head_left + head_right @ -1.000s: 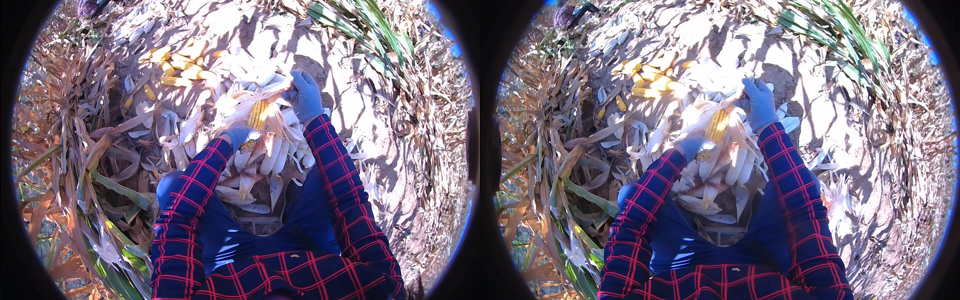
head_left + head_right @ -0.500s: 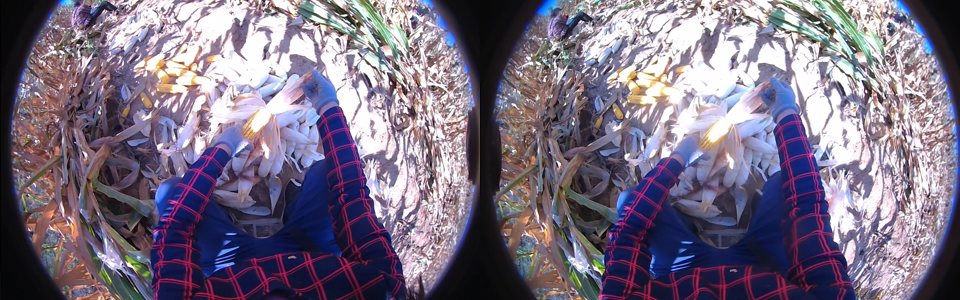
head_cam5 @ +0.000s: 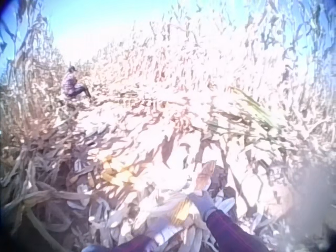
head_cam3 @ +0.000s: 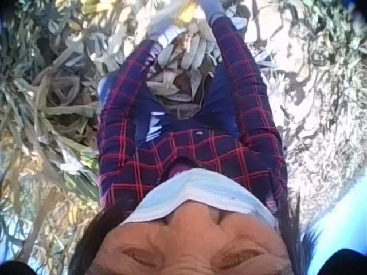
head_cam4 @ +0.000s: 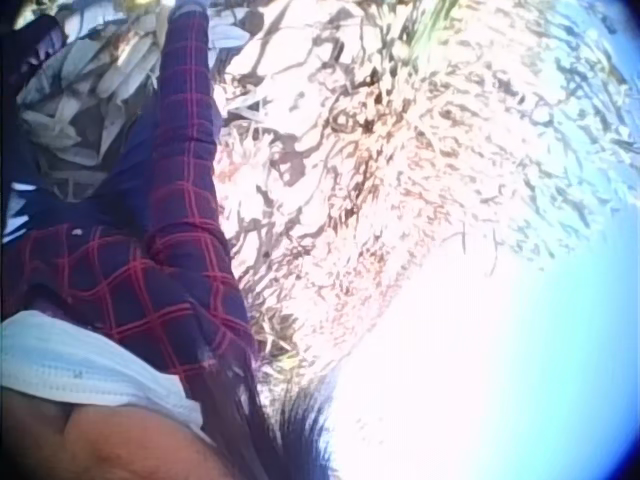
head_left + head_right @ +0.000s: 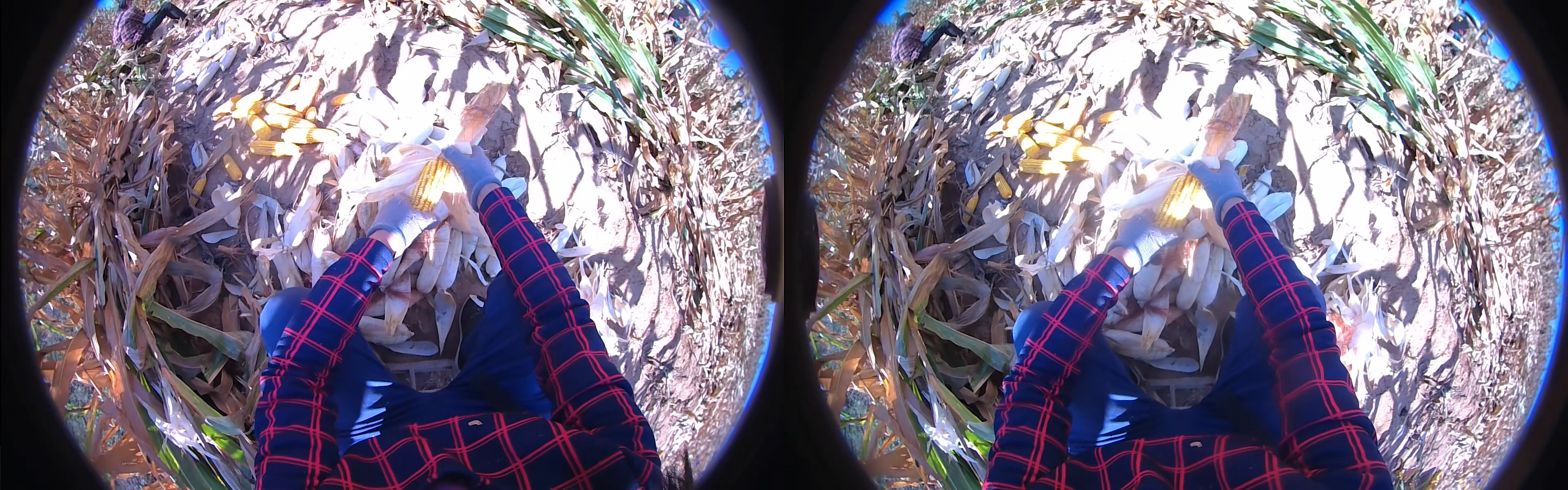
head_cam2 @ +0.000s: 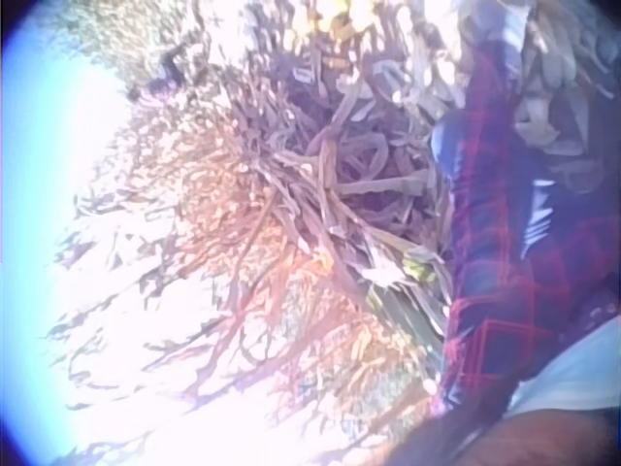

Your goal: The person sits on the ground in a cornfield and shucks corn cobs by hand, removing the husks and placing the cleaned cobs aside.

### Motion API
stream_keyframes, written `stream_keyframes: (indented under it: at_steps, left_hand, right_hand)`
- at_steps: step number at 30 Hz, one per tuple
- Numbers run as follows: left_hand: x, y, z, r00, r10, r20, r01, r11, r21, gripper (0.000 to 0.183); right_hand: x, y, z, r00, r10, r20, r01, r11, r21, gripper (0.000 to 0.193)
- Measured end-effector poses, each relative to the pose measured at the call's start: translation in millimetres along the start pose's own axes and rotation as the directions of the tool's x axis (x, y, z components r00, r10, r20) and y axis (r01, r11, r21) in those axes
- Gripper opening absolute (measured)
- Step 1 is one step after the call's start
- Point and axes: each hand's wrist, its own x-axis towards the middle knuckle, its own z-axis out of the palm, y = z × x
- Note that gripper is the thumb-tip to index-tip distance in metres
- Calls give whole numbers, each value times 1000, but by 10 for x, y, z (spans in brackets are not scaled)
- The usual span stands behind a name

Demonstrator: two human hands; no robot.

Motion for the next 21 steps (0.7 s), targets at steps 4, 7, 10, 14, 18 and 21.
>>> stream_keyframes:
  at_steps: [4, 7, 10, 14, 18, 21]
  left_hand:
    - [-66, 33, 79, 989, 145, 30, -145, 989, -26, 60]
    - [-230, -27, -45, 974, 225, 6, -225, 973, -45, 58]
    - [-296, -183, 6, 974, 220, -63, -223, 973, -58, 57]
    - [-313, -165, 31, 990, 135, -40, -133, 990, 39, 55]
    - [-246, -189, 58, 997, 77, -21, -69, 969, 238, 58]
    - [-172, -256, 96, 998, 51, -31, -40, 952, 303, 58]
  right_hand:
    - [141, 80, -23, 993, 105, -48, -76, 904, 421, 60]
    - [191, 49, -94, 994, 104, 24, -99, 814, 572, 47]
    - [-39, -302, -5, 971, 237, 41, -181, 608, 773, 34]
    - [-2, -220, -114, 969, 216, 118, -225, 584, 780, 28]
    - [112, -138, -105, 967, 255, -11, -153, 614, 774, 26]
    - [105, -207, -65, 953, 301, -29, -152, 558, 816, 26]
